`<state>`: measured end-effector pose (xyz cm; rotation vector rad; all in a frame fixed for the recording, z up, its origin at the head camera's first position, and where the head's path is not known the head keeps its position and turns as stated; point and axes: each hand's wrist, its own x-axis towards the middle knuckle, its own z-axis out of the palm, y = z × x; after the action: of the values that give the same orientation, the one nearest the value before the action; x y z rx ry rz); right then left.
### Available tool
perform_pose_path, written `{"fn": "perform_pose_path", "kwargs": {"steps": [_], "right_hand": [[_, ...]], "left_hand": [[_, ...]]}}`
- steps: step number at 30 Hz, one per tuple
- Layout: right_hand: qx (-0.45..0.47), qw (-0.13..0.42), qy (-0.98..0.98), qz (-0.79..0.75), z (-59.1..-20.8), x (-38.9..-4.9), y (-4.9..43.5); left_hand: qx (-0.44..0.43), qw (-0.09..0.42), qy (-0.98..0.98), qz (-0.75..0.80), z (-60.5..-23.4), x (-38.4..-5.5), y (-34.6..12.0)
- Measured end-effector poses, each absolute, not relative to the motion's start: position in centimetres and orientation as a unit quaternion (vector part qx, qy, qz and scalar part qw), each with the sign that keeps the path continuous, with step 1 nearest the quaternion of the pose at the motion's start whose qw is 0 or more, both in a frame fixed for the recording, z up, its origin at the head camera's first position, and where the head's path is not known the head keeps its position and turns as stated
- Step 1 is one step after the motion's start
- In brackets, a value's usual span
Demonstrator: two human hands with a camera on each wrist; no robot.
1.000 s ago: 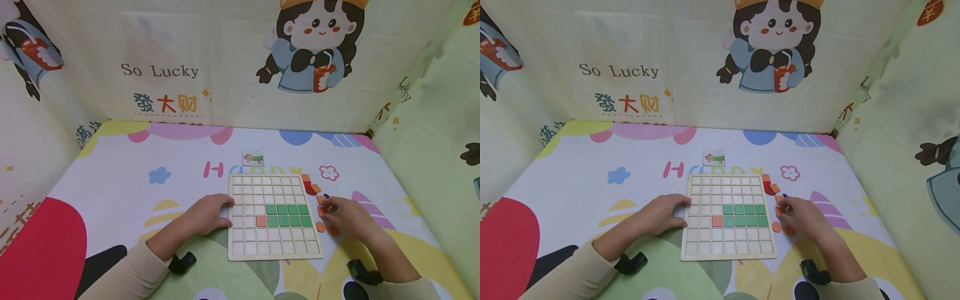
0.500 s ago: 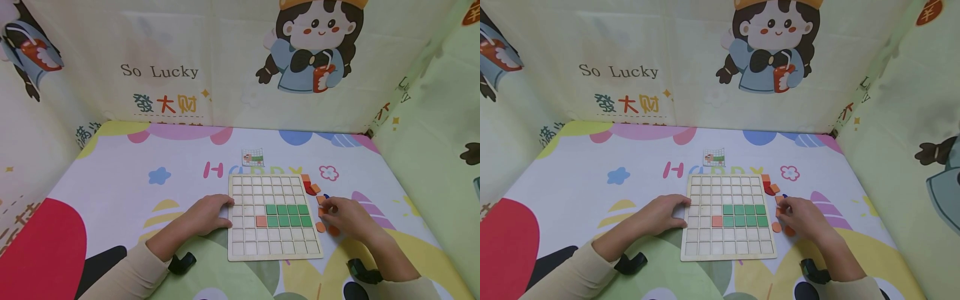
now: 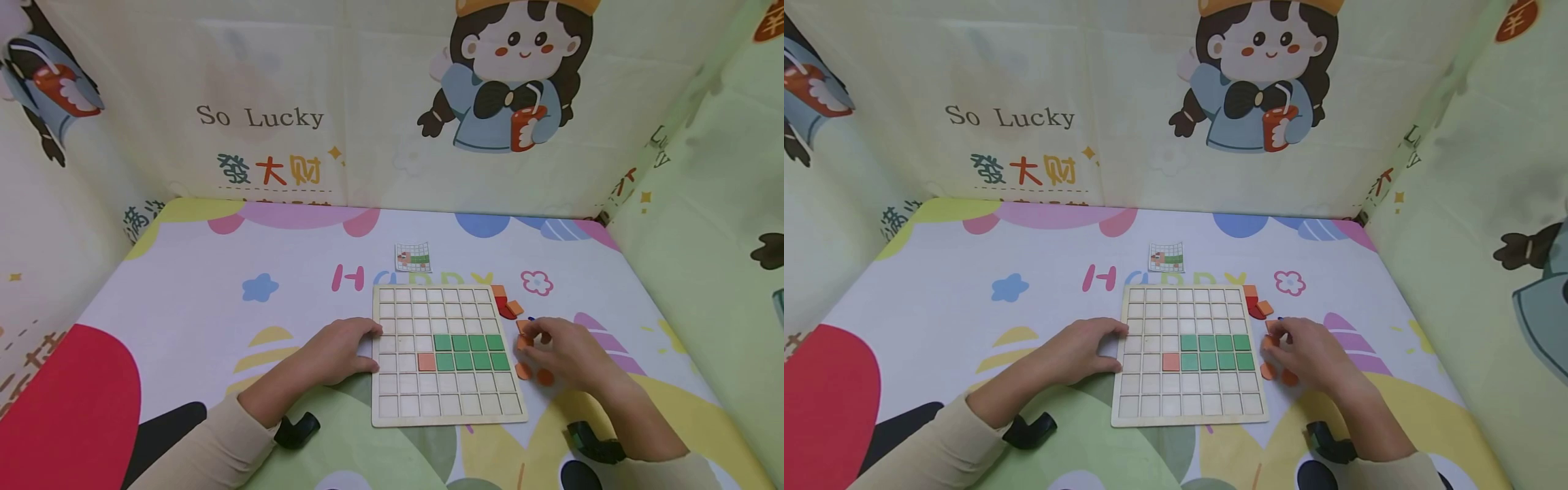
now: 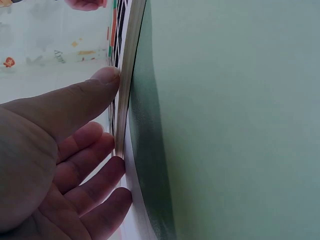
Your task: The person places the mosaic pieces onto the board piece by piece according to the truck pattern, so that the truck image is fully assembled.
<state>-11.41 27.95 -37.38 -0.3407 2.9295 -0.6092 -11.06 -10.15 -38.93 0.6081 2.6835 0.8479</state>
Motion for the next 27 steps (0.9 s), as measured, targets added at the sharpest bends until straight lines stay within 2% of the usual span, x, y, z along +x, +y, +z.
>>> {"fn": "perform_pose_path", "kwargs": {"steps": [14,27], "right_hand": [[-0.137,0.063,0.968,-0.199,-36.5,-11.6,25.8],[-0.228,0.045,0.955,-0.183,-35.8,-12.8,22.7]], "left_hand": [[0.199,0.136,0.925,0.295,-39.0,-11.0,-10.1],[0.199,0.133,0.928,0.286,-39.1,-11.1,-10.1]]}}
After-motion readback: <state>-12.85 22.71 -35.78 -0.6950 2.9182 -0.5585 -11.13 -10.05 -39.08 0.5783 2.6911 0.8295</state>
